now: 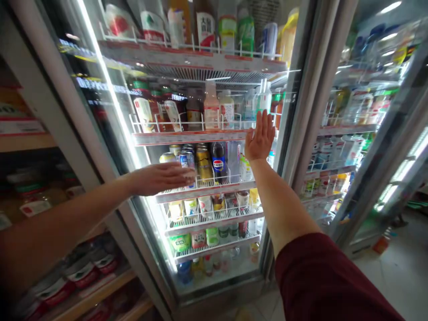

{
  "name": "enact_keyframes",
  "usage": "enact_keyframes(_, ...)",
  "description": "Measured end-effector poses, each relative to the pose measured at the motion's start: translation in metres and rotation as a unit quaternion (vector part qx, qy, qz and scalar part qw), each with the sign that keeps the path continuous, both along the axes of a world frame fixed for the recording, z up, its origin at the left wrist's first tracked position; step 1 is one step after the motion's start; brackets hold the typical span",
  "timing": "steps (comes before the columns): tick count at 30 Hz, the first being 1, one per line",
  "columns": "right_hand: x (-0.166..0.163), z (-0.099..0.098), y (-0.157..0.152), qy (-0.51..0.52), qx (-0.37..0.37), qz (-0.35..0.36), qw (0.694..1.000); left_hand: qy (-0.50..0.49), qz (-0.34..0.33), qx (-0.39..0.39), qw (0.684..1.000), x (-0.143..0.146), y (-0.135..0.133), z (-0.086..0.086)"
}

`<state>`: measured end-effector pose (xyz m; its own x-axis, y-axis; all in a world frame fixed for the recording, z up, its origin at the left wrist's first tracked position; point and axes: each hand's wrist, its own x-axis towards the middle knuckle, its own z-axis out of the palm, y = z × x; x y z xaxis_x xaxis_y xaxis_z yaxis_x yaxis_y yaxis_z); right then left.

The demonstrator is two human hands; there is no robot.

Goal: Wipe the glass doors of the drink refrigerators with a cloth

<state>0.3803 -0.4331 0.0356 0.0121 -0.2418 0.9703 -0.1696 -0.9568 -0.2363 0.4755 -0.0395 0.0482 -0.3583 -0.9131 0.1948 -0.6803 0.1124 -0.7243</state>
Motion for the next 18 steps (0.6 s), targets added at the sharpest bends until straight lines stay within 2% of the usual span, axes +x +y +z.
enact_keyframes(1, 0.0, -0.001, -0.001, -0.003, -0.004, -0.004, 1.0, 0.004, 0.022, -0.026, 0.999, 0.003, 0.004, 0.007)
enact_keyframes(3, 0.001, -0.001, -0.001, -0.006, -0.008, -0.011, 1.0, 0.014, 0.082, -0.183, 0.98, 0.008, 0.012, 0.02)
enact_keyframes(4, 0.001, -0.001, -0.001, -0.007, -0.008, -0.011, 1.0, 0.018, 0.097, -0.264, 0.96, 0.008, 0.015, 0.021)
enact_keyframes(5, 0.001, -0.001, -0.001, -0.009, -0.008, -0.009, 1.0, 0.019, 0.094, -0.313, 0.945, 0.007, 0.016, 0.016)
enact_keyframes(6, 0.001, -0.001, -0.001, -0.012, -0.007, -0.005, 1.0, 0.015, 0.078, -0.319, 0.944, 0.005, 0.015, 0.007)
enact_keyframes(7, 0.001, -0.001, -0.001, -0.014, -0.005, -0.002, 1.0, 0.004, 0.05, -0.282, 0.958, 0.003, 0.014, -0.005)
enact_keyframes(9, 0.001, 0.0, 0.0, -0.016, -0.003, -0.003, 1.0, -0.027, -0.029, -0.134, 0.99, 0.0, 0.009, -0.029)
enact_keyframes(11, 0.001, 0.0, 0.0, -0.016, -0.004, -0.005, 1.0, -0.043, -0.071, -0.011, 0.996, -0.001, 0.006, -0.036)
enact_keyframes(12, 0.001, -0.001, 0.0, -0.015, -0.007, -0.006, 1.0, -0.042, -0.068, 0.01, 0.997, 0.0, 0.007, -0.029)
enact_keyframes(13, 0.002, -0.001, -0.001, -0.014, -0.009, -0.008, 1.0, -0.035, -0.049, -0.009, 0.998, 0.002, 0.008, -0.016)
enact_keyframes(15, 0.002, -0.001, -0.002, -0.008, -0.011, -0.014, 1.0, -0.015, 0.008, -0.123, 0.992, 0.004, 0.011, 0.015)
enact_keyframes(16, 0.002, -0.002, -0.002, -0.005, -0.01, -0.016, 1.0, -0.005, 0.035, -0.2, 0.979, 0.004, 0.013, 0.028)
enact_keyframes(17, 0.002, -0.002, -0.003, -0.002, -0.008, -0.016, 1.0, 0.006, 0.061, -0.28, 0.958, 0.004, 0.013, 0.035)
enact_keyframes(18, 0.002, -0.002, -0.003, -0.001, -0.005, -0.012, 1.0, 0.017, 0.081, -0.339, 0.937, 0.003, 0.012, 0.035)
